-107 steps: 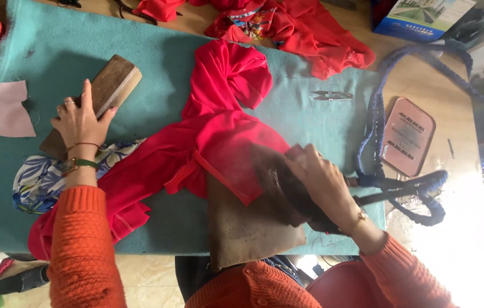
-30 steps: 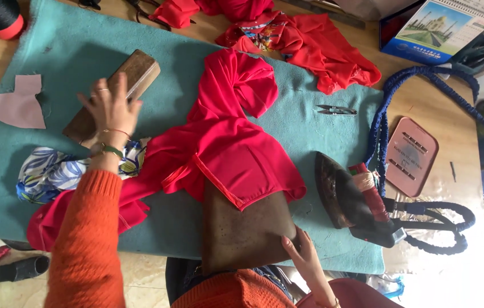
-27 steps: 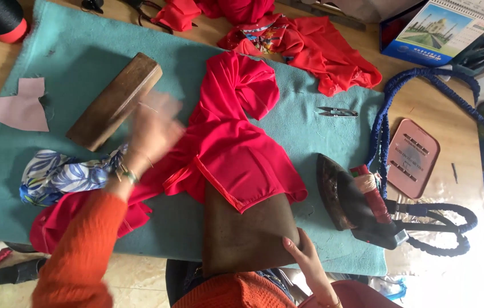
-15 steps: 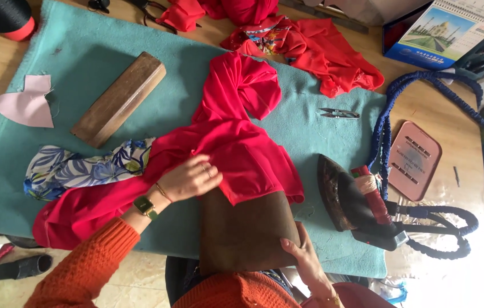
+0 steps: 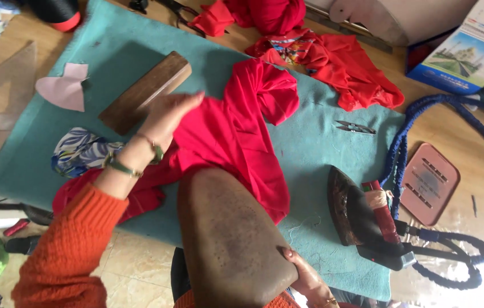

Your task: Ironing and pressing seams of a red garment using a steam iron and a wooden clapper to set the fabric.

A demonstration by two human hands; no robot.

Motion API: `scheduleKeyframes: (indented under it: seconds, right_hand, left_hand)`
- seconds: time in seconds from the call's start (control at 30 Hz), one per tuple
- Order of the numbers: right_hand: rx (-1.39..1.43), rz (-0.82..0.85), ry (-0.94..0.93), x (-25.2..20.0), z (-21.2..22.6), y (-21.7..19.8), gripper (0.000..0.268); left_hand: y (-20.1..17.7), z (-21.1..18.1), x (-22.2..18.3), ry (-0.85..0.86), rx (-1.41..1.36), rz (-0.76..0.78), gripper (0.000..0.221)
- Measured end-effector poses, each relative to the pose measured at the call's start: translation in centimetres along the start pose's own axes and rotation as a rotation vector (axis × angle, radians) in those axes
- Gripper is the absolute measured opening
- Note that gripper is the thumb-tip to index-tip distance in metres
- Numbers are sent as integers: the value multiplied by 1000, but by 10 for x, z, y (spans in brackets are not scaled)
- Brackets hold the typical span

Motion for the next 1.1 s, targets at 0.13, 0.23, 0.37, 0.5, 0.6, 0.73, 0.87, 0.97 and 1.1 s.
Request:
scheduleKeyframes:
  seconds: [0.13,0.23,0.37,0.5,0.6,0.73,0.87,0.97,1.1]
  right_hand:
    - [-99,118,-40,-4,8,19,95]
    - [-110,184,-96,-12,16,35,99]
    - [9,103,-76,-8,17,20,93]
    - [86,-248,73,-43,38,27,89]
    - [-143,-185,-145,-12,49,-27,92]
    - [-427,-442,-191,-27,83,-14,105]
    - [-1202,-785,-474,-18,115,-16,58]
    - [-1434,-778,-1010,-33,132,37,43]
    - [-1540,-552,-1173,16,148,91,43]
  left_hand:
    - [-13,-16,29,-294,-339,-158,30]
    - [-36,-39,60,-107,-587,-243,26]
    - [-69,-46,67,70,-730,-294,29]
    - [-98,-43,60,123,-717,-315,17]
    - [-119,-39,53,171,-703,-333,10]
    - [-134,-15,41,185,-700,-342,15]
    - [-128,-14,22,167,-664,-264,33]
    - [-135,-15,19,273,-641,-206,17]
    - [-156,33,30,208,-107,-309,75]
Point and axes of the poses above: each hand's wrist, its own x-axis towards the middle knuckle, its own y-axis out of the palm, z = x × y, the point moved 3 cm from there along x, towards the middle knuckle, and after that the axes turned 7 degrees about y, right-handed, at the moved point
